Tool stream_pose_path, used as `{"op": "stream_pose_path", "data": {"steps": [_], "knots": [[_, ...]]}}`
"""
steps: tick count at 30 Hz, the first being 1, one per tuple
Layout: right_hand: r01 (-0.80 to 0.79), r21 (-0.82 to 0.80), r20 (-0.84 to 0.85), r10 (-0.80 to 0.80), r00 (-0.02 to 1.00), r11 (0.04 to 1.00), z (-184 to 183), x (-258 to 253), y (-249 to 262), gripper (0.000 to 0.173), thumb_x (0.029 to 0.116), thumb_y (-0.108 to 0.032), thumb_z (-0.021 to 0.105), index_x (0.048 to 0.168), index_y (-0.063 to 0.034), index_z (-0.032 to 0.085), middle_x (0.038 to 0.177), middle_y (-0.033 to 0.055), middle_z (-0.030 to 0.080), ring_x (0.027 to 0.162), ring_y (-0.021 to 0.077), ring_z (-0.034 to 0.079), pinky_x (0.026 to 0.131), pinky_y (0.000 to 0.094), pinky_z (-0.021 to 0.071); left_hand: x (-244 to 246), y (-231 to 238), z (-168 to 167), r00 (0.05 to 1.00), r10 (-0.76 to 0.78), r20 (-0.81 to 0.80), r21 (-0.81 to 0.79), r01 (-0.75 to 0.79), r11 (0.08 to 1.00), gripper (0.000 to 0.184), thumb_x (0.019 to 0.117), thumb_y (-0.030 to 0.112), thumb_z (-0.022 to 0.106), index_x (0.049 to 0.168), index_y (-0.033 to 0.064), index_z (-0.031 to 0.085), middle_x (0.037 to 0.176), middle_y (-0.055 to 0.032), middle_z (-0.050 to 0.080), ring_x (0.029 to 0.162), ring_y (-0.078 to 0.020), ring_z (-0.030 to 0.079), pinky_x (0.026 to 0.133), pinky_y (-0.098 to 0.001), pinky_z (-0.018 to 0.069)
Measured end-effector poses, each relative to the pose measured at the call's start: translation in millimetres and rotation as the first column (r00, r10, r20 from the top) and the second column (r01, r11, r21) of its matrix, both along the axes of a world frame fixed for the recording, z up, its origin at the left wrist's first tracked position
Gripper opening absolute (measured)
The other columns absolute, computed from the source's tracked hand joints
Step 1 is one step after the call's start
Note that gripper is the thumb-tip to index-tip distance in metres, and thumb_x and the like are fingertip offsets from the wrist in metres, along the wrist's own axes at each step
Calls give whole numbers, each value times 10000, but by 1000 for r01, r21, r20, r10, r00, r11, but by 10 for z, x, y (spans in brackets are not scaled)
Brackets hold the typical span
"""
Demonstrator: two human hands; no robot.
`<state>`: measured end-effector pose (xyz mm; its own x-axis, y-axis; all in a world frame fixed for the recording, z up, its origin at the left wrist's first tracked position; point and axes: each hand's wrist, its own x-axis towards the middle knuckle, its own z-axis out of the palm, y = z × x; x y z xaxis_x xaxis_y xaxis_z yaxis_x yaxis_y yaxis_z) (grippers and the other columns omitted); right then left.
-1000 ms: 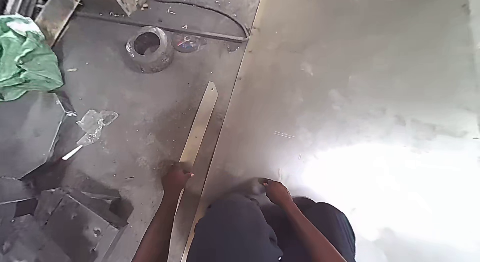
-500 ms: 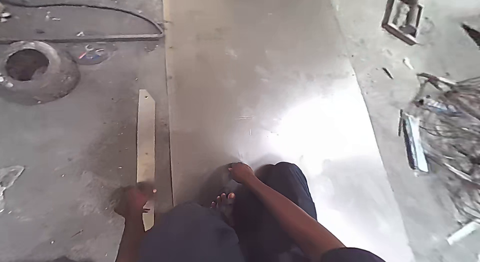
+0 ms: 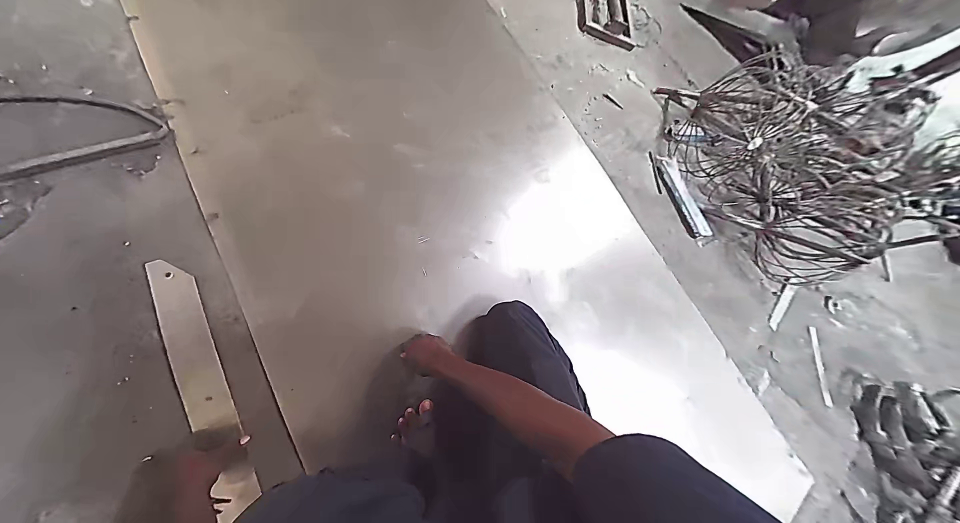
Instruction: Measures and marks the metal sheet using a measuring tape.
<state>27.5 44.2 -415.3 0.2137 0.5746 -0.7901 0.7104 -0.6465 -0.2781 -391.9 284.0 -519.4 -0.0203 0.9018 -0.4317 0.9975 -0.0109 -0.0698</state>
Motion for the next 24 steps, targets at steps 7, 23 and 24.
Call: {"op": "stream_pose_path", "data": {"steps": [7,23,24], "knots": [[-119,295,-47,139,989,948,355,-276,589,375,1061,-334,540,1279,-43,633,1291,200,630,1193,375,635,923,585,551,22,148,157,993,6,118,-165,13,986,986,737,539,878,1428,-62,512,1397,-314,568,1323,-441,549,1108,-618,439],[-225,376,-14,248,969,899,631,-412,996,378,1055,-397,555,1234,-73,633,1255,178,606,1068,364,668,820,571,576,558,268,706,994,96,44,-223,-84,971,700,807,339,875,1290,-94,612,1302,-325,625,1261,-454,593,1047,-625,483],[-242,387,0,262,965,890,677,-404,1057,383,1053,-400,562,1241,-74,629,1268,179,601,1070,366,669,823,572,578,536,294,725,993,98,65,-292,-75,953,621,842,320,852,1248,-99,639,1279,-328,636,1246,-456,602,1046,-626,481]]}}
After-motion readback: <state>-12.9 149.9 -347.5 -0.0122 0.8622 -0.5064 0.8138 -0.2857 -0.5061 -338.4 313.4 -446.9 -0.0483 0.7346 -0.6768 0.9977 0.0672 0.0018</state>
